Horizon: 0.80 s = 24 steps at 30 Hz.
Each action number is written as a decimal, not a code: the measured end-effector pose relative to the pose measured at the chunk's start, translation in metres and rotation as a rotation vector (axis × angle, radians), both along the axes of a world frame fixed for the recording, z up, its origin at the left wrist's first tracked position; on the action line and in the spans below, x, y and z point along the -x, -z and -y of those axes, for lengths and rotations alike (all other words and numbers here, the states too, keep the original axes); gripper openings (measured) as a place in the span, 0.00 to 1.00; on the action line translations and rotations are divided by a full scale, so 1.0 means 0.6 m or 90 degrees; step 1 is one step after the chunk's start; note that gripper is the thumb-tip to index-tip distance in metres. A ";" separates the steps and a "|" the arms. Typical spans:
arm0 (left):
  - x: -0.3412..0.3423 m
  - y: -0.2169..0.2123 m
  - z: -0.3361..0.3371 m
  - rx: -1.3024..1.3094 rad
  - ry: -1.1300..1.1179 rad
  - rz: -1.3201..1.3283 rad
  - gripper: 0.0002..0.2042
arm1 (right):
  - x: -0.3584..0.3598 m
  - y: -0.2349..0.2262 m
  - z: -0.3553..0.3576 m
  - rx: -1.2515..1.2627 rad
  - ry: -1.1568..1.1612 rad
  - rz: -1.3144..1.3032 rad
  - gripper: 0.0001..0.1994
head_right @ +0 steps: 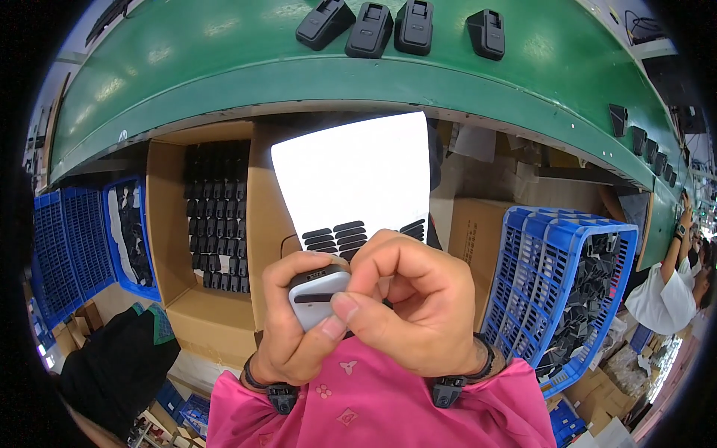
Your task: The person peels black stickers from a sheet and applies them to white devices before placing the devices into a cardboard box. They then cover the items in the box with a newspaper and pick up more devices from a conveyor belt to repeat the process.
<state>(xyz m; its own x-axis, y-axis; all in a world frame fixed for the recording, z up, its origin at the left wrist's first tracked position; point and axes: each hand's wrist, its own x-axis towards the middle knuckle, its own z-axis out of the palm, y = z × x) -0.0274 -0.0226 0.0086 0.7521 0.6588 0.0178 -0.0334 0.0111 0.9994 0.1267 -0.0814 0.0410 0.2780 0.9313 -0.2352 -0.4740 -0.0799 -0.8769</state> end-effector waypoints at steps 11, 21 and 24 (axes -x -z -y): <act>0.000 0.001 -0.001 -0.013 -0.002 -0.006 0.26 | 0.002 0.003 -0.001 0.005 0.001 0.034 0.05; -0.002 0.002 -0.001 -0.083 -0.018 -0.008 0.26 | 0.010 0.005 0.000 0.010 0.036 0.077 0.06; -0.003 0.000 -0.002 -0.075 -0.006 0.008 0.26 | 0.011 0.007 -0.001 0.013 0.038 0.089 0.06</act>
